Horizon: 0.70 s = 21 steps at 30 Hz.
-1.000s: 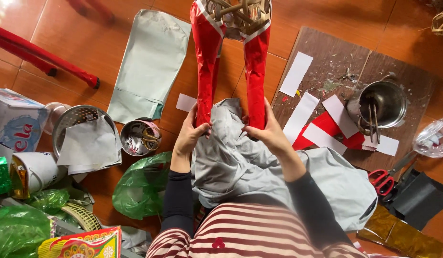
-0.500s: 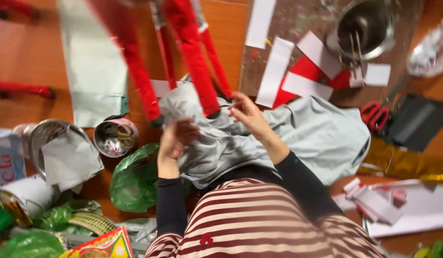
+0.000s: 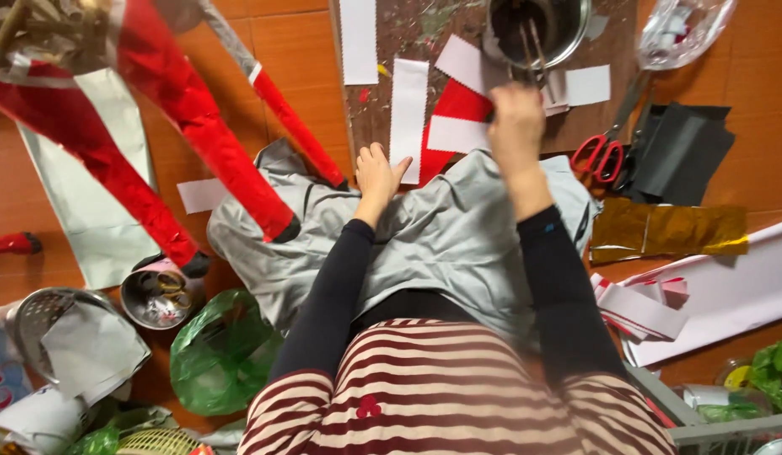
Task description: Decorating a paper giraffe frame with colored paper and glue.
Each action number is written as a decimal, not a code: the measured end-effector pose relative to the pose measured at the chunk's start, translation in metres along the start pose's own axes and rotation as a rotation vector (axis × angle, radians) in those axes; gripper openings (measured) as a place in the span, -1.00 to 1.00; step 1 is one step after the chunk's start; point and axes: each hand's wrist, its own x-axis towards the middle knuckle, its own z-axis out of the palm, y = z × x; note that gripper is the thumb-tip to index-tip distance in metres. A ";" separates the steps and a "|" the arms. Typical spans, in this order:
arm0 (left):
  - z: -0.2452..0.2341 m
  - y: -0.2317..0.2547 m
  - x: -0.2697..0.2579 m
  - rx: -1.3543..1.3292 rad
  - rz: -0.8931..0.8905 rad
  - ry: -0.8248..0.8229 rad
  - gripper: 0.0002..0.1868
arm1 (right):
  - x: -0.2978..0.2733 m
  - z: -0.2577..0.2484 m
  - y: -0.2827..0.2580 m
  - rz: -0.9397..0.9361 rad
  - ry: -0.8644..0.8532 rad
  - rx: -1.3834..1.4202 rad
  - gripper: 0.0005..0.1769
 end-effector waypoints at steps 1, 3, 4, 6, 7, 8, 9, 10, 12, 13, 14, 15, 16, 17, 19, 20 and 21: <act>-0.008 0.019 0.002 0.096 -0.090 -0.026 -0.29 | 0.014 -0.011 0.009 -0.082 0.101 -0.260 -0.71; 0.006 0.012 0.007 0.145 -0.084 -0.010 -0.31 | 0.024 -0.002 0.040 -0.067 0.064 -0.361 -0.66; 0.012 0.007 0.007 0.200 -0.081 0.002 -0.33 | 0.028 0.003 0.055 -0.048 0.025 -0.455 -0.61; 0.020 -0.004 0.012 0.205 -0.088 0.016 -0.35 | 0.029 0.008 0.082 -0.050 -0.032 -0.493 -0.56; 0.023 -0.010 0.014 0.214 -0.092 0.025 -0.38 | 0.030 0.011 0.094 -0.044 -0.090 -0.530 -0.52; 0.011 -0.006 0.015 0.213 -0.096 0.029 -0.38 | 0.035 0.001 0.088 -0.050 -0.089 -0.528 -0.52; -0.002 -0.002 0.016 0.180 -0.145 0.026 -0.32 | 0.040 -0.010 0.082 -0.010 -0.088 -0.410 -0.57; -0.013 0.002 0.018 0.147 -0.189 0.021 -0.27 | 0.045 -0.020 0.077 0.035 -0.085 -0.294 -0.61; -0.012 -0.012 0.016 0.114 -0.158 0.091 -0.22 | 0.038 -0.010 0.124 0.238 0.068 -0.016 -0.70; -0.011 -0.019 0.014 0.080 -0.128 0.159 -0.15 | 0.033 -0.005 0.148 0.437 0.222 0.263 -0.75; -0.009 -0.025 0.013 0.083 -0.123 0.152 -0.15 | 0.019 0.000 0.176 0.446 0.224 0.262 -0.75; -0.006 -0.030 0.011 0.042 -0.125 0.112 -0.15 | 0.005 0.005 0.205 0.586 0.137 0.168 -0.73; -0.003 -0.034 0.012 -0.001 -0.125 0.074 -0.14 | -0.008 0.009 0.234 0.723 0.050 0.073 -0.69; -0.003 -0.037 0.011 0.001 -0.118 0.069 -0.14 | -0.025 0.014 0.253 0.730 0.055 0.072 -0.69; 0.000 -0.039 0.011 0.015 -0.082 0.090 -0.15 | -0.057 0.022 0.294 0.656 -0.078 -0.073 -0.60; -0.002 -0.037 0.011 0.012 -0.079 0.089 -0.15 | -0.058 0.014 0.289 0.657 -0.076 -0.076 -0.60; -0.004 -0.035 0.011 0.031 -0.088 0.063 -0.15 | -0.059 0.006 0.284 0.634 -0.121 -0.160 -0.56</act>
